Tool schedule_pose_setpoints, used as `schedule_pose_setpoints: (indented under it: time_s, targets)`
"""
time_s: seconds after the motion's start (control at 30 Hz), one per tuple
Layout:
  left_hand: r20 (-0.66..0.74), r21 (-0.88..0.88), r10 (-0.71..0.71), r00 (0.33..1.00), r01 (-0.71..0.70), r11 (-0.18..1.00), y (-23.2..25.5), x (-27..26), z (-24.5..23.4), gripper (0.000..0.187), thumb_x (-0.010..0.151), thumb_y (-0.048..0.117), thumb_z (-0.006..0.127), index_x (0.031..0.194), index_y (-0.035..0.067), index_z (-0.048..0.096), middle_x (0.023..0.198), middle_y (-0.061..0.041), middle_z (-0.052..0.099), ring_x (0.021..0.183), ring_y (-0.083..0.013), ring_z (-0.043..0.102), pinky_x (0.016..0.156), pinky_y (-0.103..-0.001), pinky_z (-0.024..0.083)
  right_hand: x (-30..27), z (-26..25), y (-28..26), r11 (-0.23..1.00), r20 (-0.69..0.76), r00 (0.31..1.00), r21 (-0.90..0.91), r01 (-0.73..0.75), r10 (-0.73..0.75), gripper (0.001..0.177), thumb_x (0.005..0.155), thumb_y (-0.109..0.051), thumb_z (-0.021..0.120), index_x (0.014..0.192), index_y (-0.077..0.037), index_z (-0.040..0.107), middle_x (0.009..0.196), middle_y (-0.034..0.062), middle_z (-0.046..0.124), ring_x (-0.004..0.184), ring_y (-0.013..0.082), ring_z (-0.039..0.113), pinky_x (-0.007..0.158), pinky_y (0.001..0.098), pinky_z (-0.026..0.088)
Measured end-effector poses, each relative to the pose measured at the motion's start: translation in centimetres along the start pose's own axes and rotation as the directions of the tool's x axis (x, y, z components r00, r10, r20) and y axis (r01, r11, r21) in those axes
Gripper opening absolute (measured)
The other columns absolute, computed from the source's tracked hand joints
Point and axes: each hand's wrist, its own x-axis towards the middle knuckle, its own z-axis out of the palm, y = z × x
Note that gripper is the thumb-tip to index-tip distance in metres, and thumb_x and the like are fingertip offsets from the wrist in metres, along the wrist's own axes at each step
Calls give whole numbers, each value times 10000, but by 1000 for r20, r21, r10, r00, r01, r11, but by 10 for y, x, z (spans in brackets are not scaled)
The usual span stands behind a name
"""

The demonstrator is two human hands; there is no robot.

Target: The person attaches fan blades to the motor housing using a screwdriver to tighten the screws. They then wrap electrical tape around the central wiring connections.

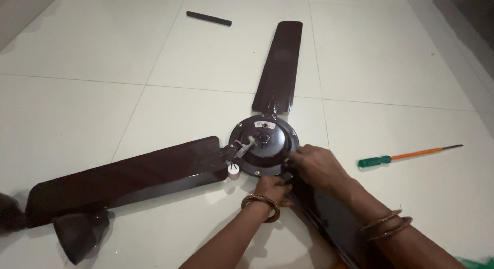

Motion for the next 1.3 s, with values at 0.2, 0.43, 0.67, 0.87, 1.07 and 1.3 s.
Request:
schedule_pose_setpoints:
  time_s: [0.2, 0.43, 0.67, 0.87, 1.07, 1.3]
  targets:
    - [-5, 9, -10, 1000, 11, 1000, -1, 2, 1, 318, 897, 32, 703, 1166, -131, 661, 1045, -248, 735, 807, -323, 770, 585, -356, 687, 6, 17, -8, 999, 111, 994, -39, -15, 20, 97, 872, -133, 719, 958, -88, 726, 953, 94, 743, 888, 235, 720, 784, 378, 585]
    - [8, -11, -28, 1000, 28, 1000, -3, 1, -3, 396, 901, 41, 710, 1258, -106, 620, 1041, -232, 724, 699, -299, 757, 580, -336, 662, -46, -9, -9, 922, 19, 944, 210, -326, 329, 424, 860, -354, 733, 1184, -84, 685, 1062, 140, 729, 985, 308, 691, 848, 423, 561]
    - [15, 10, -28, 999, 28, 1000, -7, 11, -6, 460, 894, 61, 722, 1306, -102, 596, 1135, -268, 713, 702, -312, 776, 579, -324, 672, -124, -21, -41, 819, 425, 727, -62, -570, 539, 1469, 528, -746, 904, 1612, -191, 84, 1631, 211, 204, 1423, 441, 325, 1057, 535, 409]
    - [27, 239, 24, 999, -30, 971, 16, -6, -7, 449, 880, 114, 790, 1233, -117, 637, 1146, -226, 705, 888, -259, 760, 700, -307, 684, -127, -31, -48, 755, 589, 558, -140, -641, 584, 1385, 587, -624, 877, 1647, -296, 48, 1663, 119, 135, 1445, 365, 342, 1091, 511, 464]
    - [71, 928, 219, 973, -145, 343, 88, -34, -13, 227, 959, 251, 681, 988, 32, 733, 953, -164, 768, 869, -286, 773, 754, -394, 616, -124, -42, -37, 811, 567, 617, -172, -559, 545, 1365, 580, -559, 864, 1651, -321, 53, 1652, 123, 162, 1403, 371, 380, 1036, 519, 478]
    - [357, 929, 392, 848, -367, -52, 132, -44, -1, 167, 910, 170, 733, 881, 6, 744, 931, -246, 726, 890, -384, 738, 833, -452, 585, -123, -50, -32, 836, 558, 655, -138, -532, 509, 1346, 596, -625, 836, 1647, -262, 79, 1636, 150, 179, 1352, 361, 426, 1007, 522, 489]
